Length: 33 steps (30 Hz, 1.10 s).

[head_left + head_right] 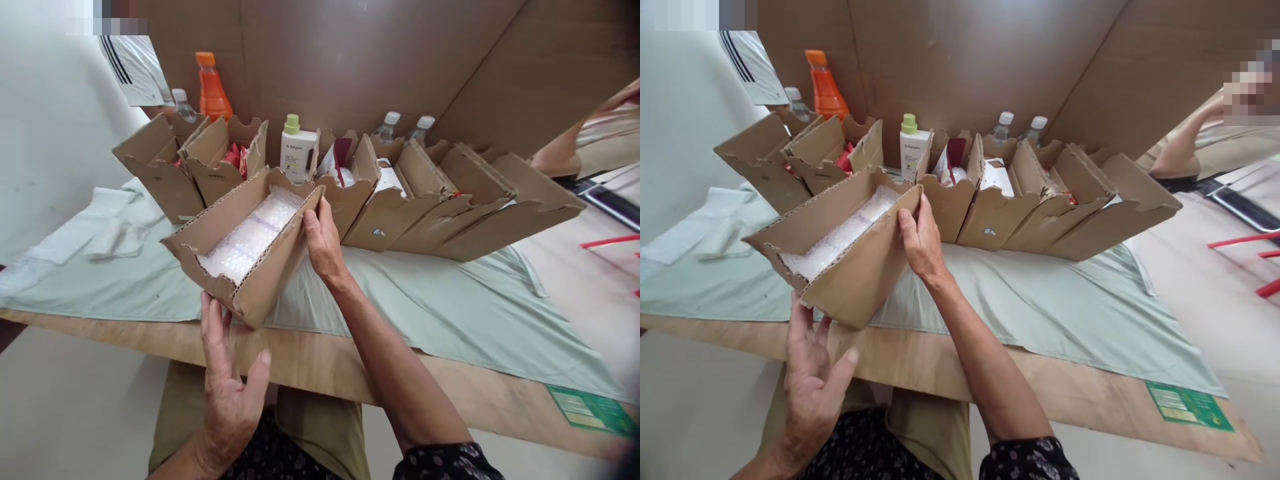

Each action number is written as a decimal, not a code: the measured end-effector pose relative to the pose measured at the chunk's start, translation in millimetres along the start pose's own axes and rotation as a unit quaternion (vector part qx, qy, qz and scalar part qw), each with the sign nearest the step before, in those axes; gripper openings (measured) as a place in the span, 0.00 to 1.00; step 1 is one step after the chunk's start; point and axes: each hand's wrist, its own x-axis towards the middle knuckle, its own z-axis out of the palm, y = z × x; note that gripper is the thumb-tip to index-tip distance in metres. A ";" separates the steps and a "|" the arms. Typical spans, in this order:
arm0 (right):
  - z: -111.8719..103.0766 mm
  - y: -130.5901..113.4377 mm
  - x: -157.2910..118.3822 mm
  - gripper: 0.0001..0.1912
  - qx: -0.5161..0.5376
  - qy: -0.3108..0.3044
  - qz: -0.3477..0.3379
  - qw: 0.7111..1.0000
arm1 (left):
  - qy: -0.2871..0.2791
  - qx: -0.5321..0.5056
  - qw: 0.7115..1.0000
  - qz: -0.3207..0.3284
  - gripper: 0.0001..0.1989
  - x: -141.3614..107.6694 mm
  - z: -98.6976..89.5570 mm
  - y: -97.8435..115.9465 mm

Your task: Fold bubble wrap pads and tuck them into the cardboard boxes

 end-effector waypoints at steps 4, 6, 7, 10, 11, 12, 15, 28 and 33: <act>8.2 -5.8 12.9 0.46 -0.024 -0.008 -0.004 1.000 | 0.000 -0.005 1.000 -0.012 0.46 1.6 4.8 6.7; 12.5 -6.2 13.2 0.43 -0.035 0.000 -0.007 0.999 | 0.002 0.000 1.000 -0.012 0.46 1.9 7.0 8.5; 14.6 -4.9 11.0 0.41 -0.040 0.012 -0.007 0.999 | 0.001 0.004 1.000 -0.009 0.45 1.8 7.8 8.4; 20.7 5.7 -1.1 0.37 -0.043 0.051 -0.017 0.998 | -0.012 0.030 0.999 0.012 0.44 -0.3 9.7 4.4; 22.5 10.8 -5.4 0.38 -0.040 0.059 -0.024 0.997 | -0.018 0.041 0.999 0.018 0.44 -1.3 10.4 2.4; 24.0 16.1 -9.3 0.38 -0.037 0.061 -0.029 0.997 | -0.023 0.051 0.998 0.025 0.45 -2.5 11.4 0.4; 26.1 27.9 -17.0 0.38 -0.033 0.049 -0.039 0.997 | -0.036 0.064 0.997 0.040 0.46 -5.9 16.1 -3.5; 41.9 62.8 -29.8 0.35 -0.011 0.074 0.000 0.997 | -0.052 0.060 0.995 0.059 0.45 1.9 30.2 -9.1; 47.1 73.8 -30.2 0.27 0.107 0.144 0.090 0.980 | -0.079 0.086 0.991 0.058 0.44 15.9 30.3 -10.3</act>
